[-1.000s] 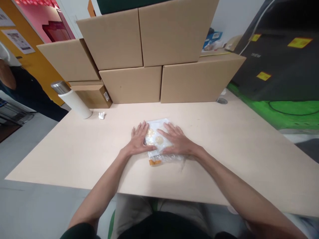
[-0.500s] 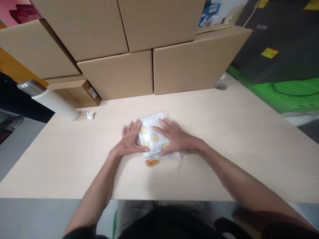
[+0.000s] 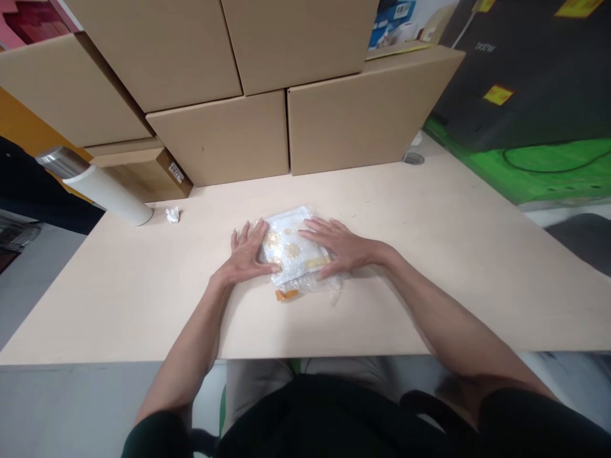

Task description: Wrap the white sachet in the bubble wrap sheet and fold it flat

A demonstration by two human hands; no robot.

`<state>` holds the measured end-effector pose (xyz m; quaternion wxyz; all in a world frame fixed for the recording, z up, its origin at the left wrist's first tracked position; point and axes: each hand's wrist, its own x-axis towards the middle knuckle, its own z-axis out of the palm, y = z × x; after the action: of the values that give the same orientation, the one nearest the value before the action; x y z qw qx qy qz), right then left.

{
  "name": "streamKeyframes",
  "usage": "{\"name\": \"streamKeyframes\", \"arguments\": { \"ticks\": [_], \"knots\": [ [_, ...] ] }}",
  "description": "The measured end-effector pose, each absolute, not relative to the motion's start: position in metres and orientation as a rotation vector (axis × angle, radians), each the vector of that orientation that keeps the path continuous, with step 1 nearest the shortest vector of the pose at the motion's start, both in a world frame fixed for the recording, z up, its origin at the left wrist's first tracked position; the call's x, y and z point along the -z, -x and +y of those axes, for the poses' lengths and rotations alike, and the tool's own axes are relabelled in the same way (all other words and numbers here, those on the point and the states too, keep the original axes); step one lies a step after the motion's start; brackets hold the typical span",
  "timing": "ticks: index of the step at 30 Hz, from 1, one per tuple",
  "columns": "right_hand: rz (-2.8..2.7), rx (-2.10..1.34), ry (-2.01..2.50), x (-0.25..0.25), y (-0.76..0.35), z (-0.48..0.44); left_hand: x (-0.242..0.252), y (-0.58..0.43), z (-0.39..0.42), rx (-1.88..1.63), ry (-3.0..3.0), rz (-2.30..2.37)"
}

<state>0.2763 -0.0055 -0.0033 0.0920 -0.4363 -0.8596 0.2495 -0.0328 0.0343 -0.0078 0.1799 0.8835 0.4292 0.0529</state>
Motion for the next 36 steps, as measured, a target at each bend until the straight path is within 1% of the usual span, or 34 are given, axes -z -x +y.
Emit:
{"name": "streamKeyframes", "arguments": {
  "ticks": [4,9,12,15,19,23,25,30,32,36],
  "knots": [
    [-2.558,-0.806,1.248,0.005,-0.284,-0.001,0.005,0.03,0.033,-0.161,-2.475,1.205],
    [-2.542,-0.832,1.292,0.003,-0.278,-0.002,0.007,0.027,0.032,-0.151,-2.465,1.275],
    [-2.437,-0.901,1.252,-0.006,-0.279,-0.004,0.009,0.03,0.032,-0.222,-2.444,1.28],
    [-2.004,-1.014,1.241,-0.01,-0.286,-0.002,0.01,0.037,0.03,-0.387,-2.388,1.276],
    [-1.3,-1.128,1.419,-0.004,-0.29,0.005,0.01,0.038,0.022,-0.701,-2.328,1.29],
    [-1.144,-1.216,1.465,0.001,-0.284,0.009,0.008,0.027,0.01,-0.862,-2.456,1.291],
    [-1.165,-1.206,1.482,0.0,-0.281,0.008,0.007,0.019,0.005,-0.828,-2.563,1.289],
    [-1.199,-1.31,1.427,0.0,-0.276,0.007,0.01,0.01,0.002,-0.475,-2.628,1.243],
    [-1.15,-1.349,1.362,0.002,-0.274,0.008,0.014,0.008,0.004,-0.507,-2.558,1.275],
    [-1.011,-1.329,1.293,0.008,-0.266,0.012,0.025,0.0,0.01,-0.729,-2.356,1.372]
  ]
}}
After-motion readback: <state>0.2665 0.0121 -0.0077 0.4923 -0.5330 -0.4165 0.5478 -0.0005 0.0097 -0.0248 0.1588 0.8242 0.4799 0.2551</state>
